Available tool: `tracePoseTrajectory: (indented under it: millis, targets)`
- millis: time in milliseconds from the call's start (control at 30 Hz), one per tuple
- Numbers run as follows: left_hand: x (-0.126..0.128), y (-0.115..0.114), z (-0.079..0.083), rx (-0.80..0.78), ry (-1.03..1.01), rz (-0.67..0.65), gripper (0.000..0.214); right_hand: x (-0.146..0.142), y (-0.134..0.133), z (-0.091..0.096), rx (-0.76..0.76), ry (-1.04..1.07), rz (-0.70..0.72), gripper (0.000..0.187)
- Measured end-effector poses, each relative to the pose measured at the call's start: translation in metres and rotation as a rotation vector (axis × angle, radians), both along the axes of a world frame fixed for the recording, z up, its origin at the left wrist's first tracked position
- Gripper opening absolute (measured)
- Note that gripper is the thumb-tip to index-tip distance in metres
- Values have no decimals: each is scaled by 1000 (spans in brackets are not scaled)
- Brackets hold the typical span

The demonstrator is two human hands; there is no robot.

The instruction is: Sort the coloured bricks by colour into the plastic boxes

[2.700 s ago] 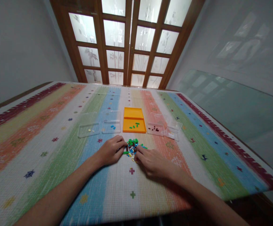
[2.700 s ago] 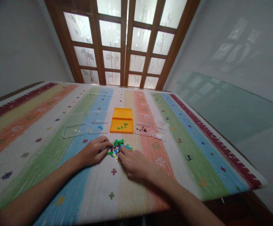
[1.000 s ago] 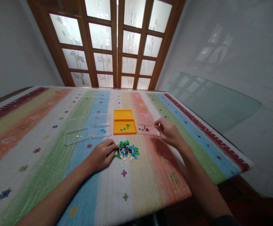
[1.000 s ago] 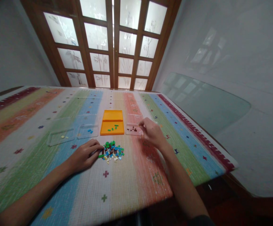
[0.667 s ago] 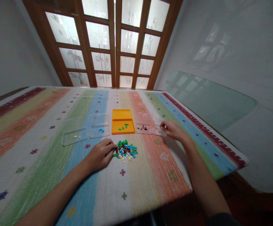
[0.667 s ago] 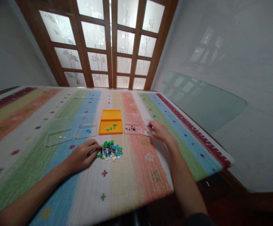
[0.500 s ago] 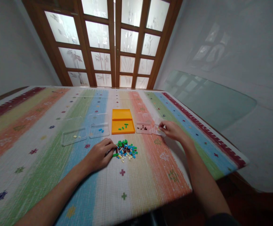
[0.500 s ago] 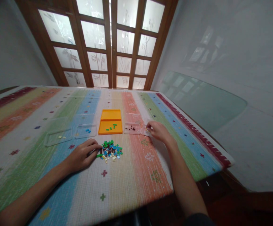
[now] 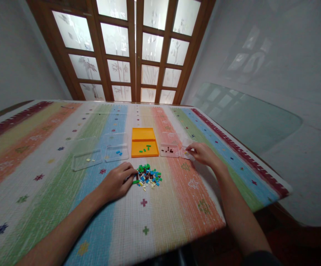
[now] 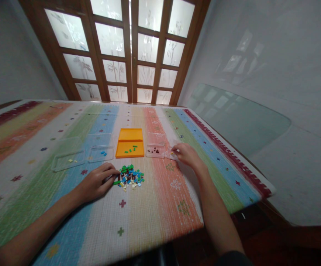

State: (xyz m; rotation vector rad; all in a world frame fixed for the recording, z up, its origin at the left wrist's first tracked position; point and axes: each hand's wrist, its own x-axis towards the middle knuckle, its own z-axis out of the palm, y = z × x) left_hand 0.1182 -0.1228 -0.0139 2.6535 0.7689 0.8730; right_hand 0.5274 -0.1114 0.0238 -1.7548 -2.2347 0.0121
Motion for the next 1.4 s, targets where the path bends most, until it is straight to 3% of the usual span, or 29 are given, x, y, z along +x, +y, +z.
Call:
tracePoseTrajectory:
  millis: [167, 367, 567, 700, 800, 1033, 1400]
  targets:
    - [0, 0, 0, -3, -1, 0, 24, -4, -2, 6, 33, 43, 0, 21]
    - [1, 1, 0, -1, 4, 4, 24, -25, -9, 22, 215, 188, 60, 22]
    - [2, -1, 2, -15, 9, 14, 24, -86, -24, 19, 225, 340, 316, 15]
    - [2, -1, 1, -13, 5, 11, 23, -130, -42, 7, 110, 320, 569, 15]
    - [2, -2, 1, -20, 2, 16, 22, -151, -55, -2, 24, 256, 673, 17]
    - [3, -2, 1, -17, -1, 23, 21, -168, -67, -13, -38, 146, 641, 19]
    - [3, -2, 3, -20, -6, 20, 22, -165, -64, -13, -13, 171, 637, 18]
